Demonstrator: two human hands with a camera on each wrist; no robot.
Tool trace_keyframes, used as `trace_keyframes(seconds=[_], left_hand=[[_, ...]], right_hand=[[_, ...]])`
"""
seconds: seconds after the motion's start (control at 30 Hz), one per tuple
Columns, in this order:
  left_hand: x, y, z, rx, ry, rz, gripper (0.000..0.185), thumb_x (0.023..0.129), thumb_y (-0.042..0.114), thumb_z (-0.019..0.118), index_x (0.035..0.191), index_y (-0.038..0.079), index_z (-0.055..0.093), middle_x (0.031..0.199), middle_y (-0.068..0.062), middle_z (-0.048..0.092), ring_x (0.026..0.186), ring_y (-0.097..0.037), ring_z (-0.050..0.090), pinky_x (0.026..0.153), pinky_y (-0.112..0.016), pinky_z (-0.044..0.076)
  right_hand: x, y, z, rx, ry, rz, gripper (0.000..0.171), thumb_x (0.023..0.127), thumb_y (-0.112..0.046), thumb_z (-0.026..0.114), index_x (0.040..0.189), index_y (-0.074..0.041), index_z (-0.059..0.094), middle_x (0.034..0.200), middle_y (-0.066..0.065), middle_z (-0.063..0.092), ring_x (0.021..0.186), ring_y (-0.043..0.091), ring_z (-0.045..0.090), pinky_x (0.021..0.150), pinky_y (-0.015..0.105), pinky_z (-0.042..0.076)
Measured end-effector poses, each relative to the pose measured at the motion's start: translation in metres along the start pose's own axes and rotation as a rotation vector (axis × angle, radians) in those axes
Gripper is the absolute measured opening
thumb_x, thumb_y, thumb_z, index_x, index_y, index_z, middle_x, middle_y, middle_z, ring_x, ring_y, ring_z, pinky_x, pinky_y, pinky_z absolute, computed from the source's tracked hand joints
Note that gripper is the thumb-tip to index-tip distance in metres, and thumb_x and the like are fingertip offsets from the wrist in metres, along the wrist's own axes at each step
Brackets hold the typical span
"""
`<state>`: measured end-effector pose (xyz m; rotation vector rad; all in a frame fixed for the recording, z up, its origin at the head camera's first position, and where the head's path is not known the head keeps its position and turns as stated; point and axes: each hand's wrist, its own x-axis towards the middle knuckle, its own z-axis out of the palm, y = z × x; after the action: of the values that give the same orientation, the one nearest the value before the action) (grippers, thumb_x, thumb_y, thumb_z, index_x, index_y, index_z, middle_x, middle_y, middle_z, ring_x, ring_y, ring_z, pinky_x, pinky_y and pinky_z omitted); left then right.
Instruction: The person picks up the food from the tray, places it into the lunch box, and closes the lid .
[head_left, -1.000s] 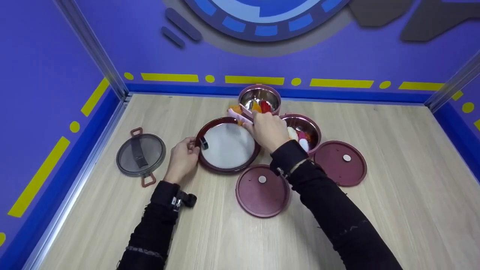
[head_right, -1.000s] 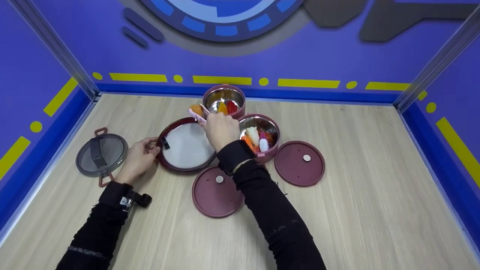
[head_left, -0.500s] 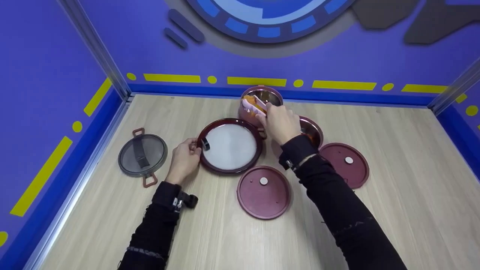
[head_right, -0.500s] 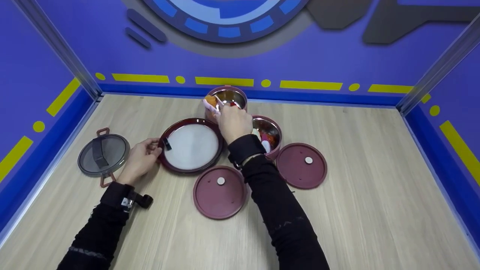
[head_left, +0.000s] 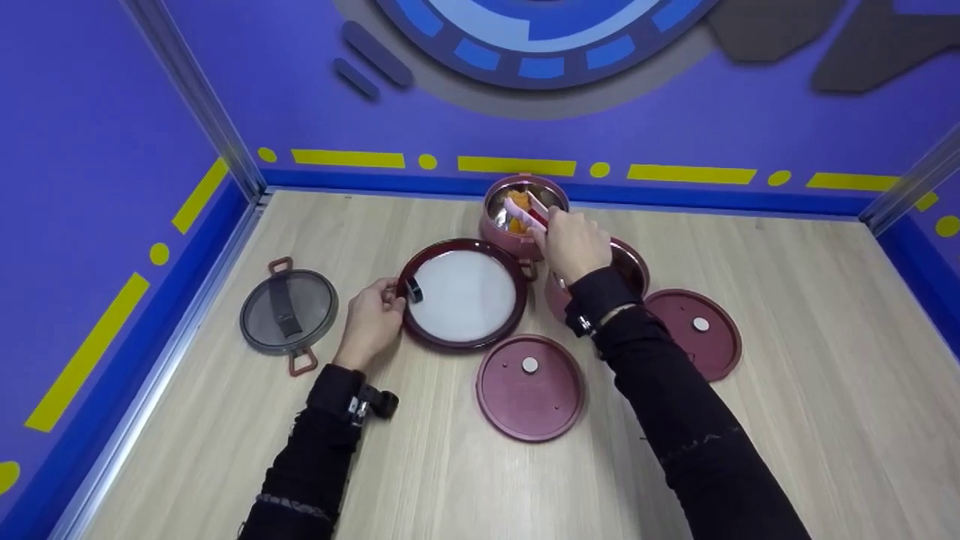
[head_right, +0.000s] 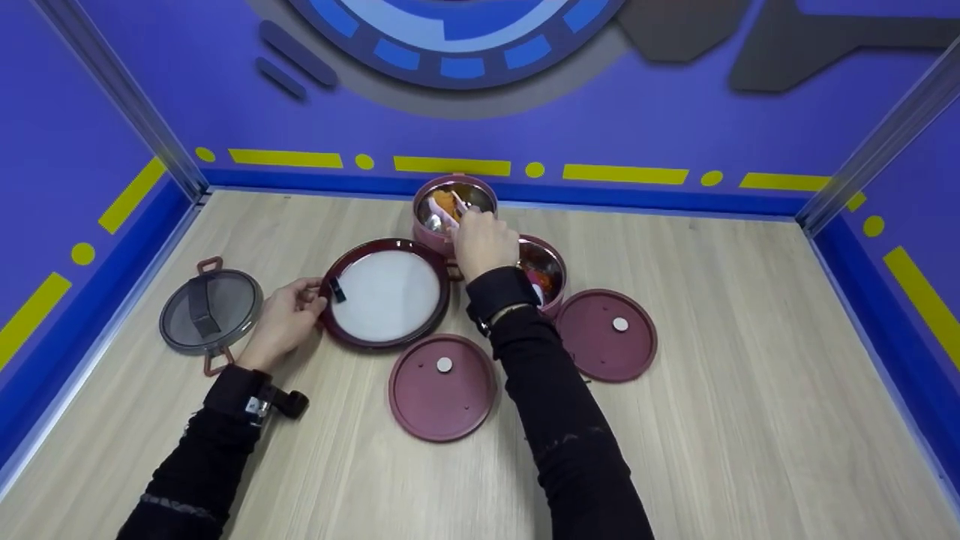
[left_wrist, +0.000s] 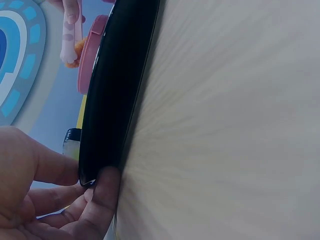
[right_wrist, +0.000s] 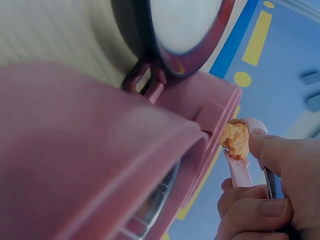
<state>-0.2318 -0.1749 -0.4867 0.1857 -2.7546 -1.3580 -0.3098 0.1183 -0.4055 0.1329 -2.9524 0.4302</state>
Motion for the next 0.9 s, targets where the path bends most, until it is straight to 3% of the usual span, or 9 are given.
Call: trace_keyframes(seconds=[0.2,0.53,0.9], left_hand=[[-0.0011,-0.0022,0.0006,0.005,0.003,0.003,0.039,0.1,0.006,0.06,0.138,0.001,0.065,0.1,-0.009,0.069,0.097,-0.025,0.063,0.091,-0.039,0.048],[-0.0009,0.0004,0.0004,0.009,0.005,0.0,0.037,0.1,0.007,0.06,0.137,0.001,0.065,0.1,-0.009,0.069,0.094,-0.023,0.063,0.089,-0.037,0.048],[-0.001,-0.0008,0.0,0.012,0.007,0.003,0.038,0.1,0.007,0.06,0.137,0.0,0.065,0.099,-0.008,0.067,0.094,-0.024,0.062,0.09,-0.039,0.049]], right_hand=[[0.0007,0.0013,0.0082,-0.027,-0.012,0.006,0.044,0.103,-0.042,0.065,0.111,0.001,0.069,0.101,0.026,0.074,0.091,0.046,0.073,0.075,0.06,0.059],[0.0,0.0017,0.011,-0.045,-0.016,0.011,0.05,0.1,-0.044,0.069,0.11,0.005,0.071,0.11,0.03,0.074,0.1,0.049,0.072,0.082,0.063,0.059],[0.0,0.0001,0.0107,-0.04,-0.033,0.033,0.054,0.099,-0.049,0.069,0.108,0.004,0.07,0.101,0.027,0.074,0.093,0.045,0.073,0.076,0.06,0.059]])
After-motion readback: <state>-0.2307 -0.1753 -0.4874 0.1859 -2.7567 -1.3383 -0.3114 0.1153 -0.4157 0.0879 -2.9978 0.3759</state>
